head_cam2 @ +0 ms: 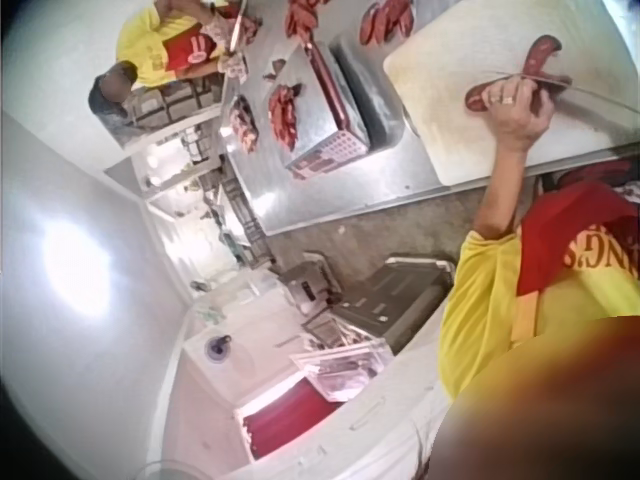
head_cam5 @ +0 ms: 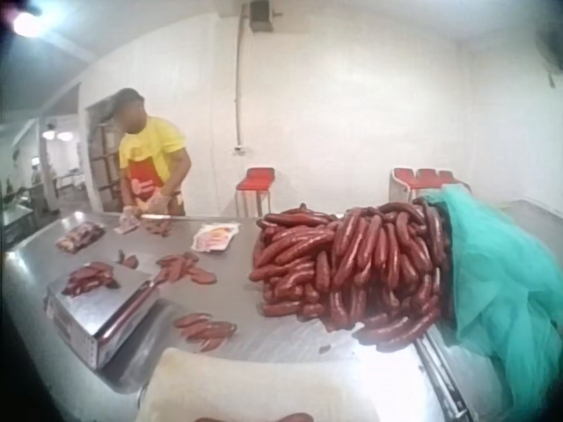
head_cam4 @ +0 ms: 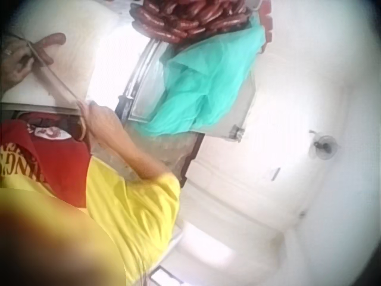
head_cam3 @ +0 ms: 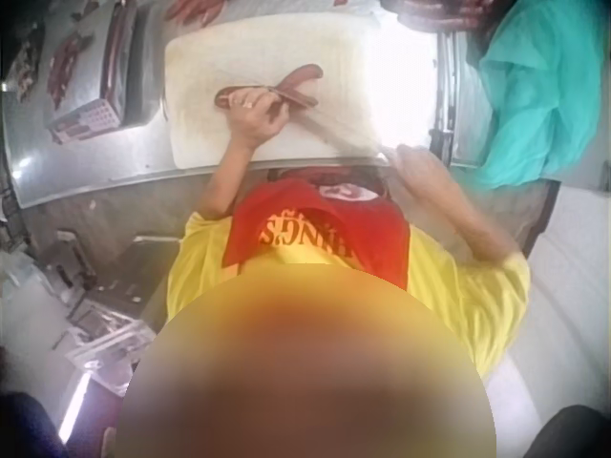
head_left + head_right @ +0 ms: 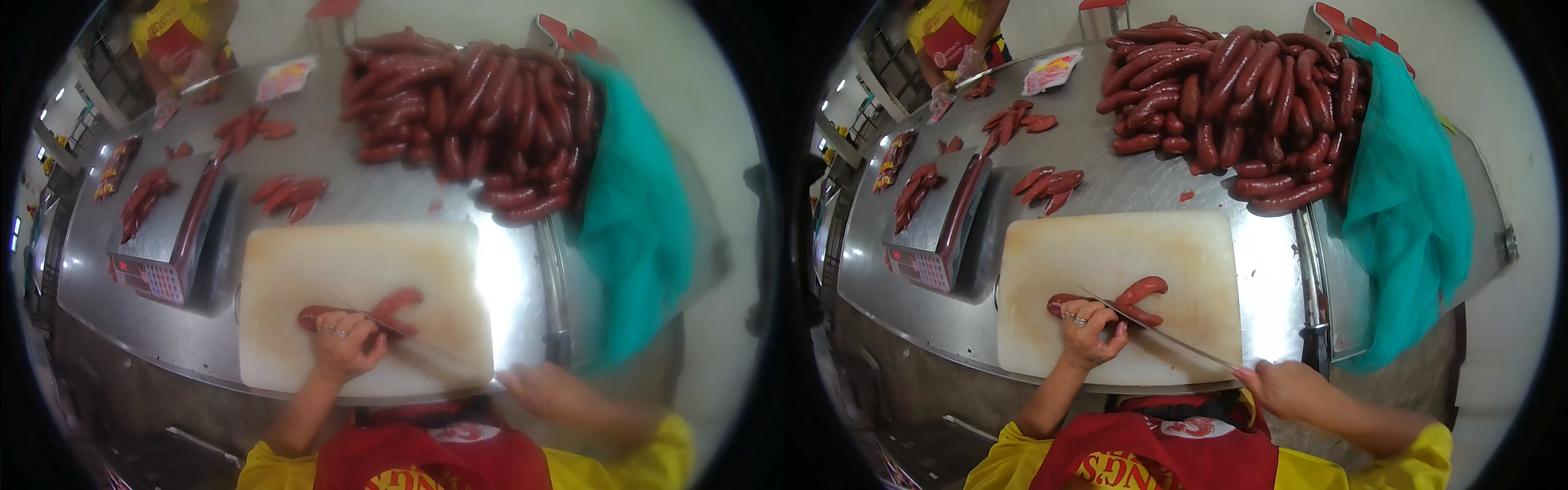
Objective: The person cuts raw meat into smaller pieces using a knife on a cutting board. They repeatedly pick up pieces of meat, slice them, and place the cut pieces onto a digital scale. Another person in the background handles similar meat and packaging.
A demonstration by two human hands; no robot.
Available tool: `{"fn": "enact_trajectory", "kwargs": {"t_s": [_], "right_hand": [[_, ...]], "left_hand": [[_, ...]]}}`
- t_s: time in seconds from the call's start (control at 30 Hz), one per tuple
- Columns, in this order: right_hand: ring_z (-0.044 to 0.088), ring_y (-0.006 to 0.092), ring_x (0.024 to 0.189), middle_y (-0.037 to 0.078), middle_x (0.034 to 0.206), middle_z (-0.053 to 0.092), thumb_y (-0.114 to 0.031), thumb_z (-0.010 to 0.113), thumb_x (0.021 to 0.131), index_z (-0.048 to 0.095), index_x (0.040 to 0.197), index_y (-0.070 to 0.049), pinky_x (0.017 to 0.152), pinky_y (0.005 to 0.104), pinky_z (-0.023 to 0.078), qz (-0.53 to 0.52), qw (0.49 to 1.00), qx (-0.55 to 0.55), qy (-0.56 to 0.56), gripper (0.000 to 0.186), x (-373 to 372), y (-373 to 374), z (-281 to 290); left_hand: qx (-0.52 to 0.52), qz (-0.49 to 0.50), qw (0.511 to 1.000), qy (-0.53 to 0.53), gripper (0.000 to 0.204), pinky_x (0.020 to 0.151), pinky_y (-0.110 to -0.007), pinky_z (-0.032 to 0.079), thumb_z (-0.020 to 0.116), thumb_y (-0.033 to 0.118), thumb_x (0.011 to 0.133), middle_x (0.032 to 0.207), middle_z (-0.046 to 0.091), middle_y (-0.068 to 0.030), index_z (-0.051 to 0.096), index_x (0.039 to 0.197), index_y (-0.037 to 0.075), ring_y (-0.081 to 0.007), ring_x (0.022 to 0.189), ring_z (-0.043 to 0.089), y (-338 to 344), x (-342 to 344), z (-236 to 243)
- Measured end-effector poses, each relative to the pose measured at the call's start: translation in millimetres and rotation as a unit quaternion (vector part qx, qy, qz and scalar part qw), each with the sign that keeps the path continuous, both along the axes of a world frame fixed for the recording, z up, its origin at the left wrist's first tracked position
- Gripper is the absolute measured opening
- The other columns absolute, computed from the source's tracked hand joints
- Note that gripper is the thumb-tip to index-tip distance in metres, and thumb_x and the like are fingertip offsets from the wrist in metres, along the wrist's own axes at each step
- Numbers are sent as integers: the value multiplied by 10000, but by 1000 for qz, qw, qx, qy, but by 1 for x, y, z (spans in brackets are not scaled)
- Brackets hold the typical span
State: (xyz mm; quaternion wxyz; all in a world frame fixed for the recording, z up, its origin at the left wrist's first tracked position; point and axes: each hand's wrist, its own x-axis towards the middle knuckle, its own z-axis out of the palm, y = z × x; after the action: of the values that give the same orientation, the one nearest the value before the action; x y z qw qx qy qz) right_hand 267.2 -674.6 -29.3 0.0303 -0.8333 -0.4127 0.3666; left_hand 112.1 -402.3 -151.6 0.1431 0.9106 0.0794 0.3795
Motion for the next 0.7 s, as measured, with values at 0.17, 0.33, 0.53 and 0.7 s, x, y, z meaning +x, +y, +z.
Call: {"fn": "enact_trajectory", "kwargs": {"t_s": [0.17, 0.33, 0.53, 0.7], "right_hand": [[625, 448, 777, 273, 750, 631, -507, 305, 1002, 630, 808, 24, 708, 488, 499, -22, 988, 146, 54, 652, -12, 102, -77], [637, 434, 776, 249, 748, 645, -527, 337, 987, 623, 831, 19, 685, 505, 501, -46, 993, 78, 74, 636, -8, 58, -37], [643, 443, 695, 231, 642, 631, -541, 378, 974, 613, 799, 24, 655, 473, 524, -37, 998, -30, -37, 637, -22, -27, 28], [640, 433, 749, 258, 741, 641, -523, 305, 999, 651, 821, 16, 681, 485, 508, -35, 994, 85, 59, 665, -24, 79, -46]], "left_hand": [[8, -6, 1000, -3, 222, 784, -374, 380, 746, 184, 625, 881, 556, -21, 592, 782, 151, -241, 867, 500, -2, -4, 2], [6, 14, 1000, 11, 225, 827, -387, 370, 741, 181, 619, 908, 552, -29, 591, 783, 146, -253, 907, 493, 8, -17, 6], [-19, -2, 1000, 22, 232, 830, -390, 371, 733, 179, 595, 851, 558, -37, 589, 771, 138, -250, 866, 507, 11, -21, 2], [-31, -7, 999, 18, 218, 821, -394, 379, 739, 169, 608, 840, 565, -41, 587, 760, 132, -251, 844, 514, 11, -19, 2]]}}
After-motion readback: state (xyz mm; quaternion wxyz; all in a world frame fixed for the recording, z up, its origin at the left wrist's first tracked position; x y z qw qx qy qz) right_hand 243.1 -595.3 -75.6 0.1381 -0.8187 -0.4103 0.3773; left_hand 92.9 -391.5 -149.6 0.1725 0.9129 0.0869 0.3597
